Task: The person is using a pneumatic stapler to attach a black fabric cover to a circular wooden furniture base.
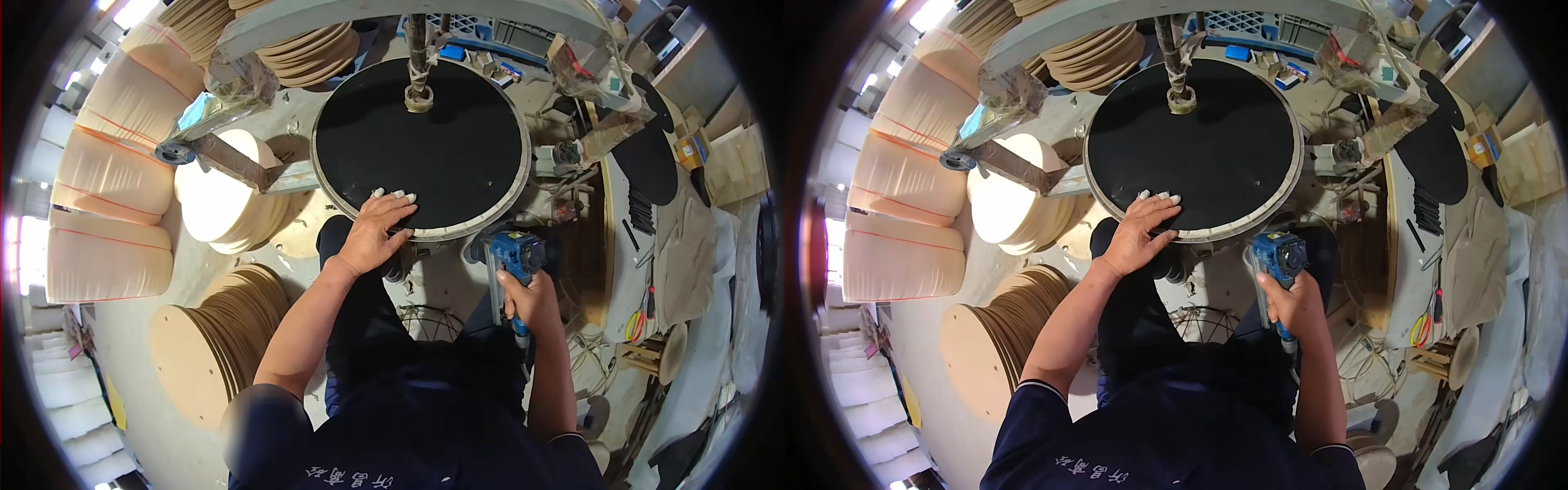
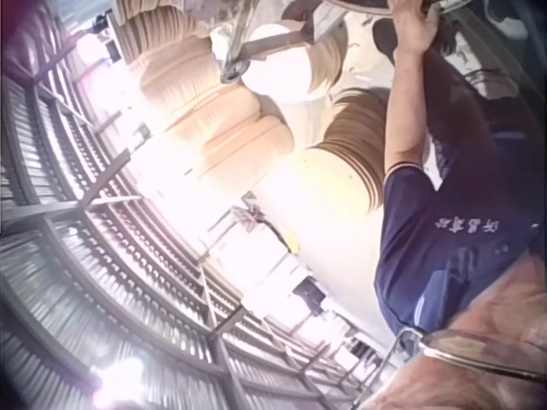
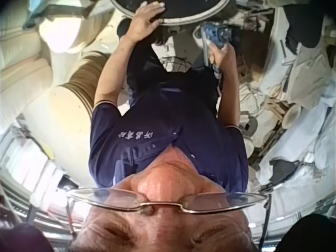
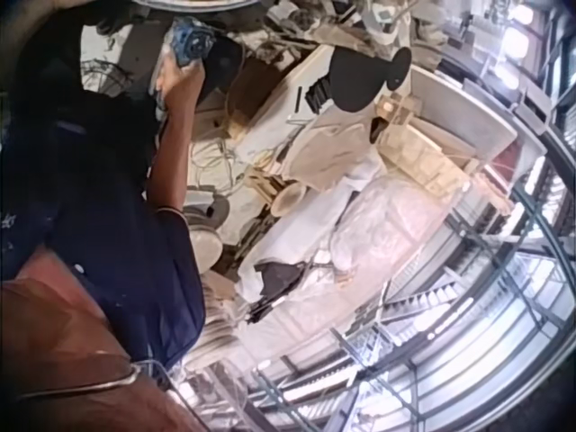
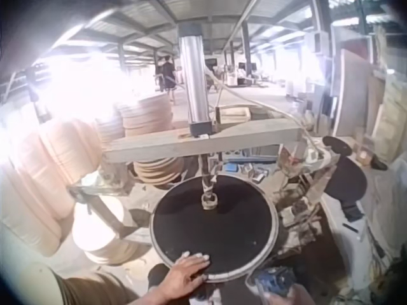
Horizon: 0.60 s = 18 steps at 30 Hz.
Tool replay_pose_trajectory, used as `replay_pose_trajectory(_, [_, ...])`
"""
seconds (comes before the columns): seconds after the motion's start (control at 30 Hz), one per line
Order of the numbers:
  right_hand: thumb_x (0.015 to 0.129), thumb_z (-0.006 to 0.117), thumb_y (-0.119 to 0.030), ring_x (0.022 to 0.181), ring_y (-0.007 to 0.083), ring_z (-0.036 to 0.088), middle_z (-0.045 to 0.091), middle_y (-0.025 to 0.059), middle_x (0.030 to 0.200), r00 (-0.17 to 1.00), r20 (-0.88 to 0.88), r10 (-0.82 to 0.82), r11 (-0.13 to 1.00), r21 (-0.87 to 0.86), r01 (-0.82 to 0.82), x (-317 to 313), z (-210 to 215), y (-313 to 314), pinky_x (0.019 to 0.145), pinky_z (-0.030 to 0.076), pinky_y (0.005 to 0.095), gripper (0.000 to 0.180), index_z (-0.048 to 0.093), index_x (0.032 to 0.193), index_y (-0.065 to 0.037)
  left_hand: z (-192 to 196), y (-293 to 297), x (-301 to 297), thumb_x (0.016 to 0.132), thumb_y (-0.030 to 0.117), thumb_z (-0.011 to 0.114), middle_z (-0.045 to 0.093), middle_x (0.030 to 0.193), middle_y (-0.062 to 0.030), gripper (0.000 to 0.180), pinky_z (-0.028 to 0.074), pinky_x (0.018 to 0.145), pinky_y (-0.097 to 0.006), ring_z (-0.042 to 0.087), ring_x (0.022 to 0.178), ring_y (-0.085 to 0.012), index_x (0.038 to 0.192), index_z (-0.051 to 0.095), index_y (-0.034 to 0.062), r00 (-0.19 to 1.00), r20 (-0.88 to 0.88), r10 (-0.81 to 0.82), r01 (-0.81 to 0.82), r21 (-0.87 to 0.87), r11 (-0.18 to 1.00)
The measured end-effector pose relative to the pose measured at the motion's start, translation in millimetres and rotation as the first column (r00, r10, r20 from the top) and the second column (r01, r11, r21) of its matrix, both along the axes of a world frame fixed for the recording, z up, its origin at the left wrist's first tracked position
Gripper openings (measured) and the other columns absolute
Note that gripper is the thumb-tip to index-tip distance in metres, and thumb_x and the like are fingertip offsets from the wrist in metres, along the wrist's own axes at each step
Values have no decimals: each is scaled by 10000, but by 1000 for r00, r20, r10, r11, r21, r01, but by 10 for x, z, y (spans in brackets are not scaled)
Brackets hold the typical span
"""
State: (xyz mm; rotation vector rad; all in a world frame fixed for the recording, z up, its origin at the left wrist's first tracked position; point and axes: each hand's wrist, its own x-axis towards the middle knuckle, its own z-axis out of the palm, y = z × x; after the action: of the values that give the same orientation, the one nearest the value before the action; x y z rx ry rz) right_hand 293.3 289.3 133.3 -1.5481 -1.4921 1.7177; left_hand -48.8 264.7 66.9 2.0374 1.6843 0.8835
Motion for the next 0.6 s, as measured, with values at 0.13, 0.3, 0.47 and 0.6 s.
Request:
replay_pose_trajectory(0.13, [1035, 697, -197, 493, 102, 533, 573, 5, 636, 999, -33, 3, 1000, 8, -3, -10, -2, 7, 519, 459, 297, 161, 658, 1047, -41, -69, 45, 24, 935, 161, 774, 691, 1402, -96, 410, 368, 1246, -501, 591, 1357, -338, 1333, 720, 80, 1000, 6, 8, -8, 68, 998])
replay_pose_trajectory(0.3, [1032, 700, -194, 491, 100, 531, 575, 2, 630, 999, -34, -25, 1000, -7, 25, 28, -3, 9, 520, 457, 298, 158, 657, 1048, -42, -79, 74, 81, 883, 123, 775, 736, 1246, -57, 306, 490, 1117, -493, 665, 1174, -290, 1186, 749, 86, 966, -259, -25, 111, 324, 940])
replay_pose_trajectory(0.47, [1031, 698, -190, 497, 97, 539, 580, 2, 629, 997, -49, -52, 999, 2, 52, 10, 44, 2, 518, 455, 298, 150, 661, 1022, -45, -68, 113, 165, 842, 94, 742, 727, 1217, -69, 337, 517, 1062, -473, 668, 1138, -287, 1176, 731, 52, 957, -291, 4, 101, 343, 934])
replay_pose_trajectory(0.6, [1031, 694, -192, 499, 97, 540, 585, 2, 630, 997, -49, -59, 998, -4, 59, 21, 33, 2, 524, 451, 296, 155, 662, 1016, -41, -82, 154, 307, 882, 129, 743, 724, 1208, -52, 319, 512, 1063, -477, 669, 1122, -268, 1194, 735, 65, 939, -343, 4, 134, 380, 915])
